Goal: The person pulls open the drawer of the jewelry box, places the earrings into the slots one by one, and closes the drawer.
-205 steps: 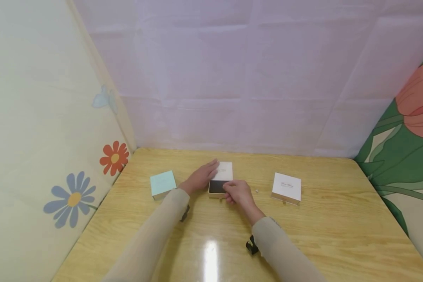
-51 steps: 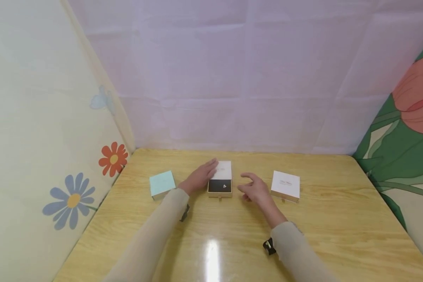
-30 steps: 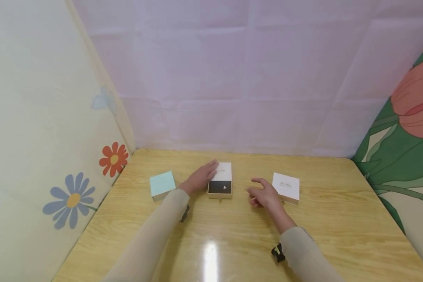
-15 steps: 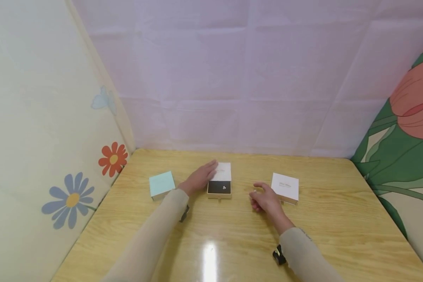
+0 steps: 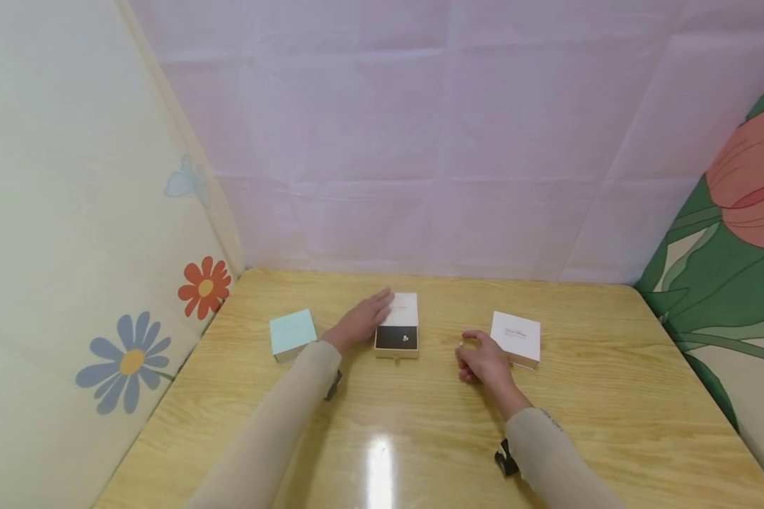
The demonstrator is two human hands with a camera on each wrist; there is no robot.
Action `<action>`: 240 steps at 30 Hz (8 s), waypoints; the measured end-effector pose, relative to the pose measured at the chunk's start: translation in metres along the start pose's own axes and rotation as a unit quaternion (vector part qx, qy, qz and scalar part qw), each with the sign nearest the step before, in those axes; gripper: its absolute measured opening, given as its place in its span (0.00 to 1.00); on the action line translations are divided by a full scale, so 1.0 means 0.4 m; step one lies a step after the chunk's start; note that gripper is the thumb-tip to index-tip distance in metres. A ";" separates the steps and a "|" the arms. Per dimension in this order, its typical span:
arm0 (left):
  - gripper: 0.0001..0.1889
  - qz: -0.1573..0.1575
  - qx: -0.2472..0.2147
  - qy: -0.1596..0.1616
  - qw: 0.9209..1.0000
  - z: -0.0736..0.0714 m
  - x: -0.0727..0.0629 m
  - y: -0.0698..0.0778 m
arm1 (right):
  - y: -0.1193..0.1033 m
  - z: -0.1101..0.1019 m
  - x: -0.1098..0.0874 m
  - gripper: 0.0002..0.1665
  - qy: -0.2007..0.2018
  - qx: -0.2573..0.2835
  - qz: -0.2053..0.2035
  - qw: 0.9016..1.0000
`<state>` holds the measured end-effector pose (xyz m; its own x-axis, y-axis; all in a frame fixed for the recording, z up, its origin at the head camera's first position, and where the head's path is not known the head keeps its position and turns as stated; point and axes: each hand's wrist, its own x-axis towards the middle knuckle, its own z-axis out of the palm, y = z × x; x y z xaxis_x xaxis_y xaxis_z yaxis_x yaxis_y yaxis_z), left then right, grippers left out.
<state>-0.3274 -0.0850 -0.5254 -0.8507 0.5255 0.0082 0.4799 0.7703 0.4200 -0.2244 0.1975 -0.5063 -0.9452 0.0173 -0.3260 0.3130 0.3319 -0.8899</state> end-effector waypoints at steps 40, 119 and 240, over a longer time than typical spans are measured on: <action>0.29 -0.006 -0.002 0.011 1.000 0.006 0.002 -0.002 | 0.007 0.000 0.012 0.18 0.029 -0.015 0.029 0.999; 0.29 -0.012 -0.017 0.015 1.000 -0.001 0.000 0.010 | -0.122 0.203 -0.007 0.15 -0.046 0.056 -0.046 0.996; 0.29 -0.008 -0.017 0.018 1.000 0.008 0.015 -0.013 | -0.198 0.244 0.081 0.08 -0.078 -0.270 -0.105 0.954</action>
<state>-0.3344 -0.0846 -0.5304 -0.8657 0.4995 0.0334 0.4589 0.7652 0.4514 -0.2708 0.0798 -0.4778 -0.9431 -0.2297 -0.2404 -0.0148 0.7513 -0.6598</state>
